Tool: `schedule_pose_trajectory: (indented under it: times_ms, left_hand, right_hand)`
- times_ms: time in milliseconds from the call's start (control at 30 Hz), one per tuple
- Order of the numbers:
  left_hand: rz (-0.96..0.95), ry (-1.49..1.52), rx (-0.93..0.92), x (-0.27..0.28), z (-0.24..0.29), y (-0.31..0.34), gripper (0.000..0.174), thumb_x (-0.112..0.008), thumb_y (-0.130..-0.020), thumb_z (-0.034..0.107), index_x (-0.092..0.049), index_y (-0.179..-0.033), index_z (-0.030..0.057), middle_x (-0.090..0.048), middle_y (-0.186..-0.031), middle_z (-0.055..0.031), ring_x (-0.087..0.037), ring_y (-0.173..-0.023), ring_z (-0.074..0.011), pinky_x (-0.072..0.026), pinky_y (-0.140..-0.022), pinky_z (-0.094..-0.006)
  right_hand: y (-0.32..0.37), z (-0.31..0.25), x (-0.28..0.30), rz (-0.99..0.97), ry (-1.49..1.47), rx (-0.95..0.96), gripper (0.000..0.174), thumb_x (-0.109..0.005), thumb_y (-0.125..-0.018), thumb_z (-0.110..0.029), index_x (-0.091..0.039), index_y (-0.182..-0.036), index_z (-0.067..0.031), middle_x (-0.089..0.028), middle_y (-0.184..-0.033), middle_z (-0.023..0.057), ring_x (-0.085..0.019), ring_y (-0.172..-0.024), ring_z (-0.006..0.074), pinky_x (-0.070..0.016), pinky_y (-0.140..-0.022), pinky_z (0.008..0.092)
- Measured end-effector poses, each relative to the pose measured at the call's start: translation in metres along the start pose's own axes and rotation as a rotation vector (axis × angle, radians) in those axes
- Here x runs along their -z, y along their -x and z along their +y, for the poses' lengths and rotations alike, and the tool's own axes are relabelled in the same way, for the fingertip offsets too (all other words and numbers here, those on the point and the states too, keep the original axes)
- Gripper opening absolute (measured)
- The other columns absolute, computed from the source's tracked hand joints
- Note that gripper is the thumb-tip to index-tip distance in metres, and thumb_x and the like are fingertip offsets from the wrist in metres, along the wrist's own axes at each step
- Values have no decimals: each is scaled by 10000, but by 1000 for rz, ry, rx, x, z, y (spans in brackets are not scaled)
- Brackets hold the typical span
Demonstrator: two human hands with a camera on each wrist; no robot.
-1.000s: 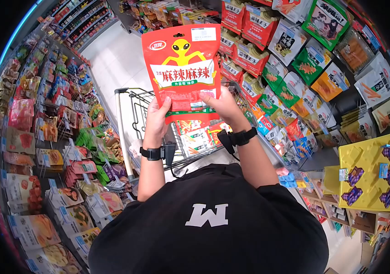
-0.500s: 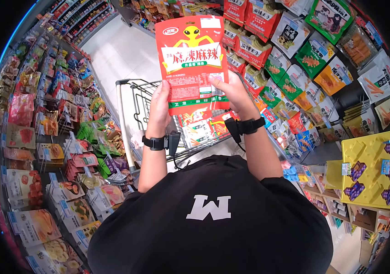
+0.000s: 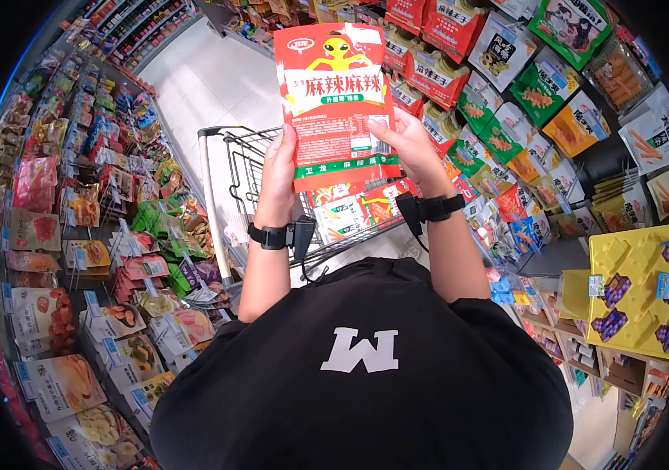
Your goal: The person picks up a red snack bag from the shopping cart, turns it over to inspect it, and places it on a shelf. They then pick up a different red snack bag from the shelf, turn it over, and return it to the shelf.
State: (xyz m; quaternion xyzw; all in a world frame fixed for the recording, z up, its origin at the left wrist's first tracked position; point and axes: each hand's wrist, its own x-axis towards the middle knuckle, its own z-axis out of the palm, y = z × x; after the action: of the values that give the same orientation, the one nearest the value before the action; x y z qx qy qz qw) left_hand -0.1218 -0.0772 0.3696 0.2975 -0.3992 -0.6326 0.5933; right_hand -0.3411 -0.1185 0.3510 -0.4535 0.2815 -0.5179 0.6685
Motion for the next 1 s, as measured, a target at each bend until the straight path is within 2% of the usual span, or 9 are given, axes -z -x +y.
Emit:
schedule_pose_trajectory:
  times_ms: [333, 433, 500, 533, 633, 867, 933, 1000]
  left_hand:
    - [9, -12, -8, 2, -4, -3, 453, -410, -1015, 359, -536, -1196, -37, -638, -1131, -106, -631, -963, -134, -512, -837, -276]
    - [44, 1, -21, 2, -4, -4, 449, -410, -1016, 354, -536, -1197, -38, -637, -1135, -108, -631, -962, -133, -511, -837, -276]
    - [70, 23, -16, 2, 0, -4, 443, -414, -1016, 346, -536, -1200, -38, -637, -1136, -108, -632, -961, -133, -510, -838, -276]
    - [92, 26, -24, 2, 1, -5, 439, -416, -1016, 343, -537, -1199, -37, -638, -1137, -108, -632, -961, -134, -510, -839, -277]
    - [120, 54, -14, 5, 2, -8, 431, -418, -1016, 336, -540, -1195, -36, -641, -1135, -110, -634, -962, -138, -509, -838, -278]
    - [116, 65, -26, 7, -4, -12, 422, -417, -1017, 330, -537, -1193, -34, -640, -1135, -112, -637, -965, -140, -511, -834, -276]
    - [110, 75, -22, 7, -6, -14, 423, -413, -1018, 334, -539, -1187, -33, -641, -1130, -111, -638, -967, -141, -512, -834, -275]
    - [101, 85, -9, 9, -11, -17, 423, -412, -1018, 335, -539, -1187, -32, -641, -1128, -110, -639, -966, -141, -512, -834, -275]
  right_hand:
    - [5, 1, 3, 13, 80, -30, 368, -624, -920, -159, -527, -1216, 36, -633, -1157, 99, -613, -1008, 126, -488, -889, 277]
    - [6, 3, 12, -35, 113, -67, 351, -608, -937, -220, -553, -1188, 20, -646, -1125, 74, -614, -954, 92, -489, -831, 246]
    - [9, 2, 18, 15, 160, -154, 309, -604, -941, -245, -589, -1137, -6, -665, -1050, 27, -602, -855, 41, -468, -717, 199]
    - [9, 2, 19, 17, 161, -157, 309, -604, -941, -245, -589, -1137, -6, -665, -1050, 27, -602, -855, 41, -468, -717, 199]
    - [10, 0, 23, 119, 355, -171, 261, -638, -919, -254, -620, -1075, -46, -678, -899, -20, -581, -747, 10, -411, -613, 160]
    - [12, -7, 19, 117, 359, -144, 239, -690, -880, -237, -623, -1009, -46, -685, -886, -2, -593, -741, 20, -414, -604, 166]
    - [8, 0, 24, 123, 353, -105, 156, -670, -884, -128, -605, -984, -27, -681, -878, 20, -609, -738, 37, -477, -651, 183]
    - [9, 2, 27, 131, 333, -88, 143, -673, -878, -112, -599, -963, -25, -681, -878, 33, -618, -754, 51, -487, -684, 189]
